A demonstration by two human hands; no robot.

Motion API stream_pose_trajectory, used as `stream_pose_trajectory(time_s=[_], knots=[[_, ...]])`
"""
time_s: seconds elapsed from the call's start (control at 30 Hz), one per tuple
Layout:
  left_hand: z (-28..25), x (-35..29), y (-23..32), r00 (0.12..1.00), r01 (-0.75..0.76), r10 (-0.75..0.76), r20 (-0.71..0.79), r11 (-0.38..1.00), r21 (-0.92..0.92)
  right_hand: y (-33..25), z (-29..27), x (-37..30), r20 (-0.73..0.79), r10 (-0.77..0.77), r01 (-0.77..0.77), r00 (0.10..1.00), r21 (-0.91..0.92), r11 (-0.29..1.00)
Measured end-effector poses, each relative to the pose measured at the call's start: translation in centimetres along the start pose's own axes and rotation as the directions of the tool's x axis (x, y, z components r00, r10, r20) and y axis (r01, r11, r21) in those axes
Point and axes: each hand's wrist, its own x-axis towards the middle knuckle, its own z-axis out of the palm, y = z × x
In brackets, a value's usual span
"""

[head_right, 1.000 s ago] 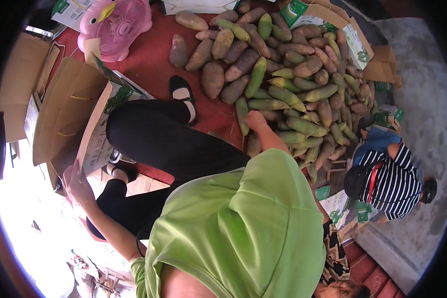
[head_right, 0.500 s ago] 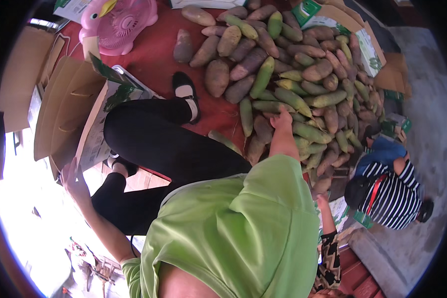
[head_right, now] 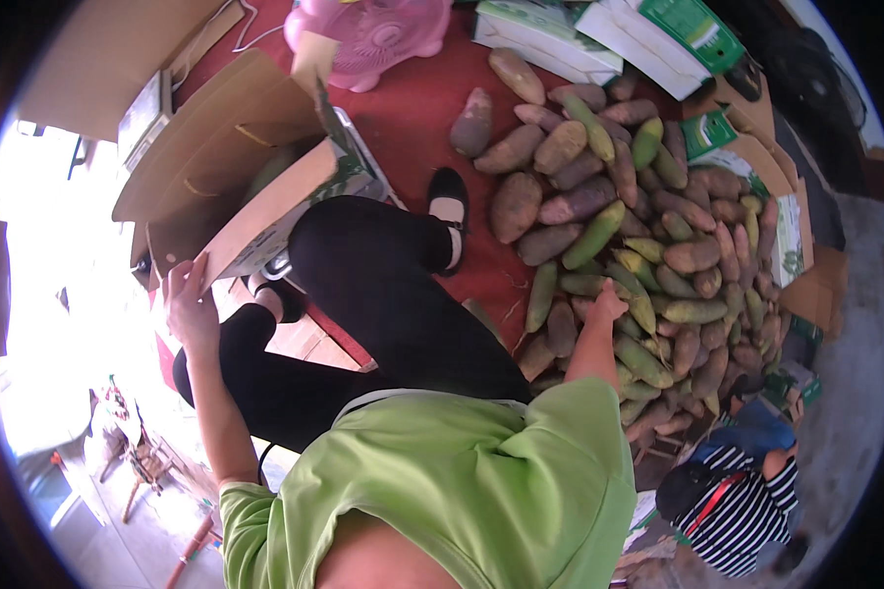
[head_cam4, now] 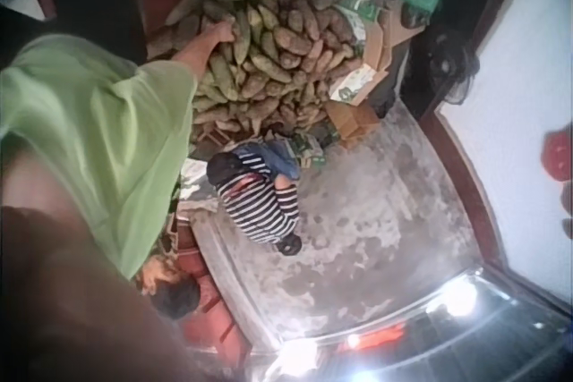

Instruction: Sort, weigh, and pack produce into boxes.

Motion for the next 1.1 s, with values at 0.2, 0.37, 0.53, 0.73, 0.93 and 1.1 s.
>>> stream_pose_trajectory(time_s=[0.2, 0.37, 0.53, 0.73, 0.93, 1.1], knots=[[0.1, -0.2, -0.2, 1.0, 0.016, -0.016, -0.016, 1.0, -0.008, -1.3, 2.4, -6.4, 0.267, -0.745, 0.762, 0.611, -0.452, 0.464], [0.0, -0.3, -0.5, 0.999, 0.0, -0.002, -0.041, 0.999, -0.048, -5.4, 3.4, -10.1, 0.52, -0.785, 0.94, 0.338, -0.146, 0.308], [-0.6, -0.4, -1.0, 1.0, 0.005, -0.007, -0.023, 0.996, -0.092, -11.5, 5.7, -21.5, 0.619, -0.765, 0.881, 0.175, 0.249, 0.403], [-0.9, -0.5, -1.0, 0.999, -0.023, 0.02, -0.031, 0.993, -0.115, -17.0, 9.1, -38.0, 0.564, -0.825, 0.593, -0.042, 0.678, 0.434], [-1.3, -0.6, -1.4, 1.0, -0.024, 0.024, -0.001, 0.994, -0.106, -16.0, 13.5, -51.2, 0.571, -0.732, 0.265, -0.372, 0.821, 0.506], [-0.8, -0.2, -1.0, 0.998, -0.056, 0.054, -0.017, 0.988, -0.142, -10.4, 18.3, -56.8, 0.648, -0.656, 0.315, -0.387, 0.761, 0.567]])
